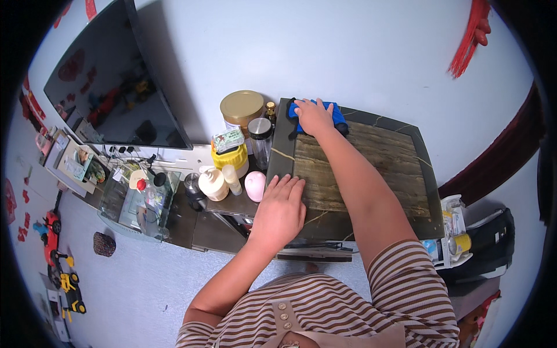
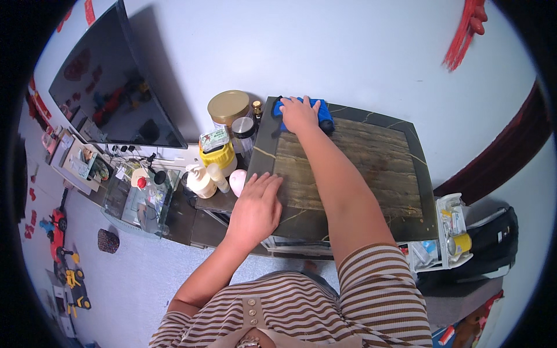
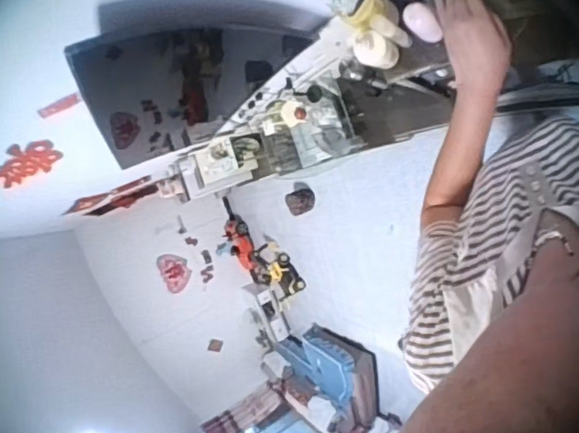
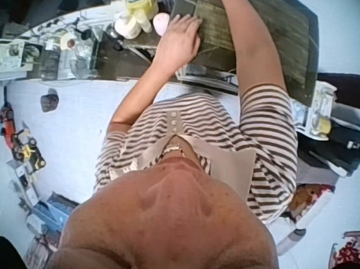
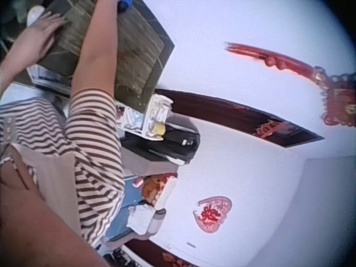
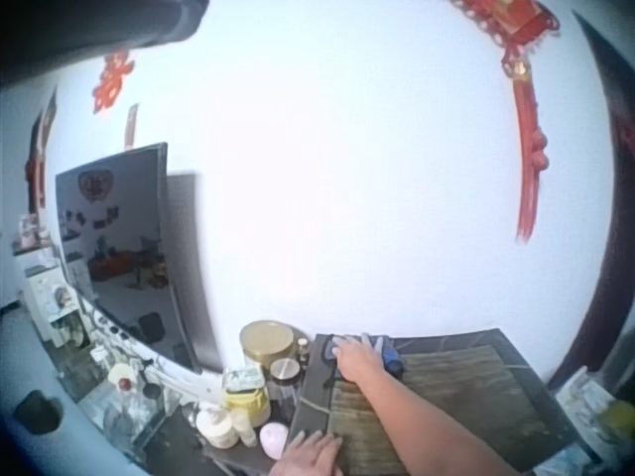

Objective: The person applies a decorative film onto the top surface of a cabinet, smoothing and pressing it down using a squeegee and by hand.

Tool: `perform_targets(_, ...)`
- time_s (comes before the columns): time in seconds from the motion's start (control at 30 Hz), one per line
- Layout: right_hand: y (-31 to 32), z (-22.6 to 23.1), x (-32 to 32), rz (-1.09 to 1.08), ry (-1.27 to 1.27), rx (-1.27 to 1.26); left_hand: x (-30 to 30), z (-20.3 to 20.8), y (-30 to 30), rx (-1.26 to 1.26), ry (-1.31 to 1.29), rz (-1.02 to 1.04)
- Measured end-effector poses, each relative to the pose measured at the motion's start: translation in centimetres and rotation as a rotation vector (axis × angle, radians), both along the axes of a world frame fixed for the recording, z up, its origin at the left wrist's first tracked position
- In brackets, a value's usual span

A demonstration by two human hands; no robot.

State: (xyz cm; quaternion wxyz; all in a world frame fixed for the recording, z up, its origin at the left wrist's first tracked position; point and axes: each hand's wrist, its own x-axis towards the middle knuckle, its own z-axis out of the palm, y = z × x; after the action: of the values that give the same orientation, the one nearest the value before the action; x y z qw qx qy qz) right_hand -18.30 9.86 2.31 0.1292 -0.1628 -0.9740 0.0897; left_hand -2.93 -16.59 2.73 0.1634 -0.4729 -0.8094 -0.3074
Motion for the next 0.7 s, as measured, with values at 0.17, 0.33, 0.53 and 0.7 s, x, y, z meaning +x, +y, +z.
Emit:
perform_targets(0.17, -0.3, 0.5, -0.5, -0.017, -0.001, 0.008, 0.0, 0.1, 0.1, 0.014, -0.007, 0.031)
perform_targets(0.33, -0.5, 0.3, 1.4, -0.029, -0.048, 0.026, -0.2, -0.1, 0.3, 0.027, -0.007, 0.031)
perform_targets(0.53, -1.7, -0.1, 6.8, 0.024, -0.026, 0.051, -0.7, -0.4, 0.4, 0.04, 0.046, 0.042)
perform_targets(0.7, -2.2, -0.7, 13.5, 0.067, -0.023, 0.086, -1.2, -1.2, 0.6, 0.065, 0.068, 0.014)
